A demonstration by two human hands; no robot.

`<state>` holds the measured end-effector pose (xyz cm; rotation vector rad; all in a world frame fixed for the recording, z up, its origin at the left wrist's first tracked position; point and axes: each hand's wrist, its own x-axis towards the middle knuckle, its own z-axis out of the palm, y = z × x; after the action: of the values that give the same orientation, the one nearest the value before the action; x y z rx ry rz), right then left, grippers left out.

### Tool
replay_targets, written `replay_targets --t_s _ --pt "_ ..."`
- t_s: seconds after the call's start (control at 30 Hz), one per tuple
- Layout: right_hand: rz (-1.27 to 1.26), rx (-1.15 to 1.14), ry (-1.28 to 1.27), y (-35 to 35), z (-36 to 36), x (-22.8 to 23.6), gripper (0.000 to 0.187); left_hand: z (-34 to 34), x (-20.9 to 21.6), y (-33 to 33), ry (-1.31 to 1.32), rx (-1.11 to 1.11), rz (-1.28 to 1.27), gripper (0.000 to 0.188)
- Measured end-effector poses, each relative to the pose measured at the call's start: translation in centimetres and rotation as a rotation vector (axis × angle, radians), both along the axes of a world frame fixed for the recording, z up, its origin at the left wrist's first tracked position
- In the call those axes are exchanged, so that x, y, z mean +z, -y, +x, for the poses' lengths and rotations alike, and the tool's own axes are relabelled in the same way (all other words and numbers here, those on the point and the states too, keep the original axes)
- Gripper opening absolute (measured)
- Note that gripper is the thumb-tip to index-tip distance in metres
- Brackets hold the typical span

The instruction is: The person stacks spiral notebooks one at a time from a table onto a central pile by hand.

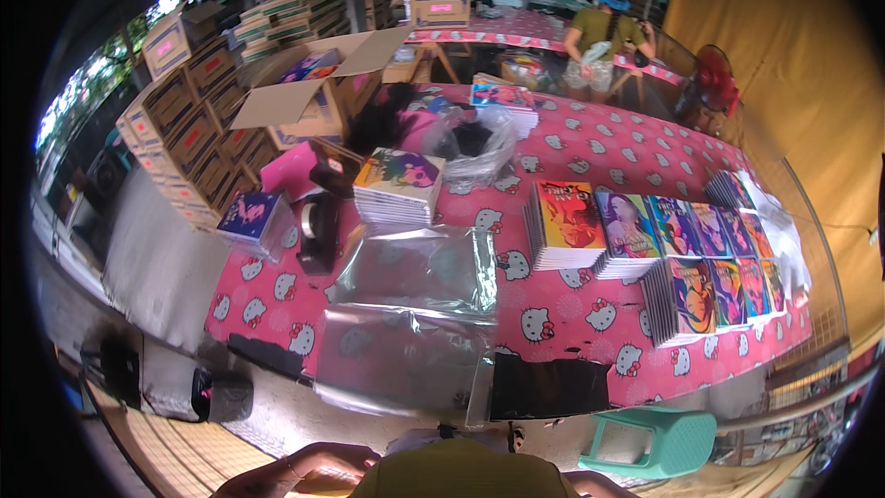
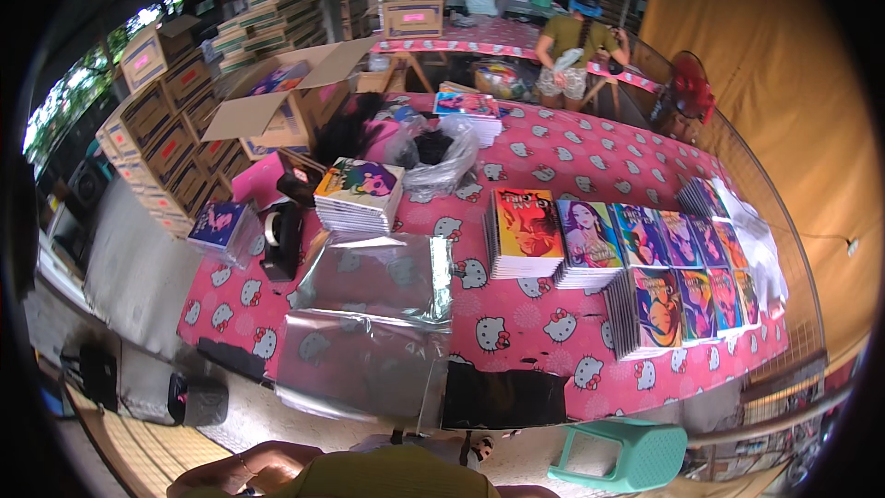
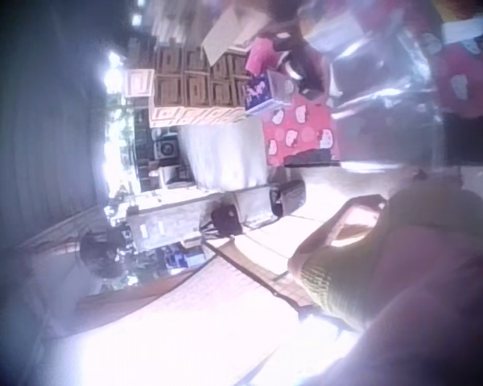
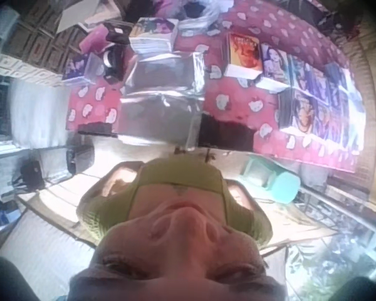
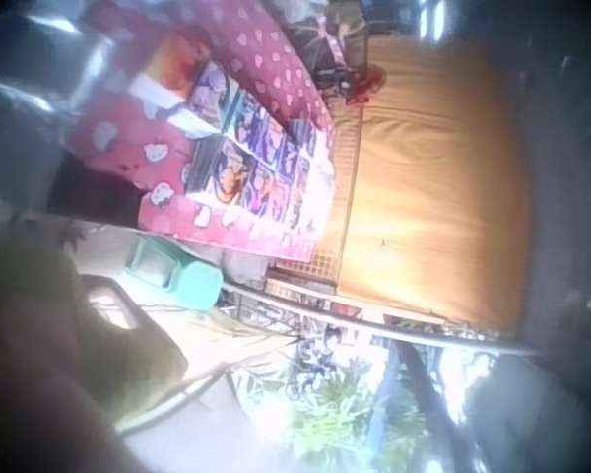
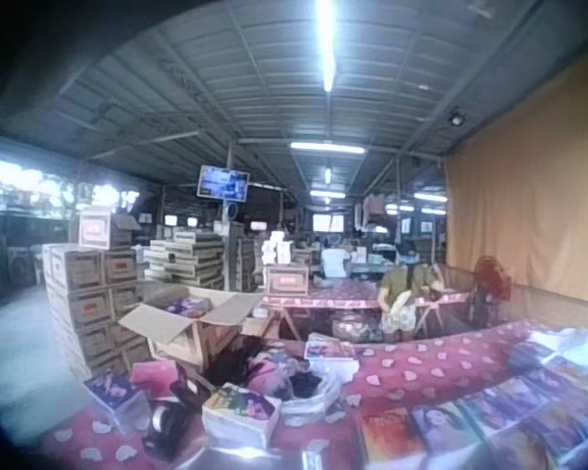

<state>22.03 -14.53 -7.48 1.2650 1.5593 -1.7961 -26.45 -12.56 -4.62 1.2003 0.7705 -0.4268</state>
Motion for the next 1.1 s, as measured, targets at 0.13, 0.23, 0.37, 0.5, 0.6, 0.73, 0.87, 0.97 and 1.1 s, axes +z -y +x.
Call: replay_targets --t_s 0.13,0.23,0.37,0.5,0.6,0.73,0.87,0.97,1.1 --pt "-0.031 0.001 0.015 1.1 -1.4 0.3 0.041 -2.3 -5.5 -0.9 0.033 -0.102 0.205 0.024" --pt "-0.074 0.041 0.059 2.3 -2.3 1.1 0.041 -2.9 -8.6 -2.0 -0.22 -0.181 0.43 0.031" --pt "-0.052 0.16 0.067 3.1 -2.8 1.5 0.042 1.3 -10.0 -3.0 -0.147 -0.135 0.459 0.038" --pt "0.329 -0.431 -0.276 1.8 -1.1 -1.2 0.031 12.5 -5.4 -8.6 -0.023 0.334 0.302 0.034" --pt "0.402 -0.616 -0.213 3.3 -2.1 -5.3 0.035 21.2 -6.5 -7.4 0.218 -0.118 0.546 0.029" --pt "0.457 -0.679 -0.07 5.4 3.6 -9.6 0.033 28.1 -7.8 -7.3 0.146 -0.192 0.595 0.03" --pt "0.739 -0.73 0.03 2.9 16.7 -5.0 0.039 38.3 -4.7 -9.8 0.251 -0.205 0.785 0.03" --pt "1.58 -0.84 0.411 -1.8 34.0 0.6 0.05 53.3 1.5 -11.9 0.641 0.07 1.283 0.034" --pt "1.633 -0.992 0.837 -7.6 56.8 1.8 0.078 79.2 5.4 -13.8 0.956 -0.058 1.671 0.06"
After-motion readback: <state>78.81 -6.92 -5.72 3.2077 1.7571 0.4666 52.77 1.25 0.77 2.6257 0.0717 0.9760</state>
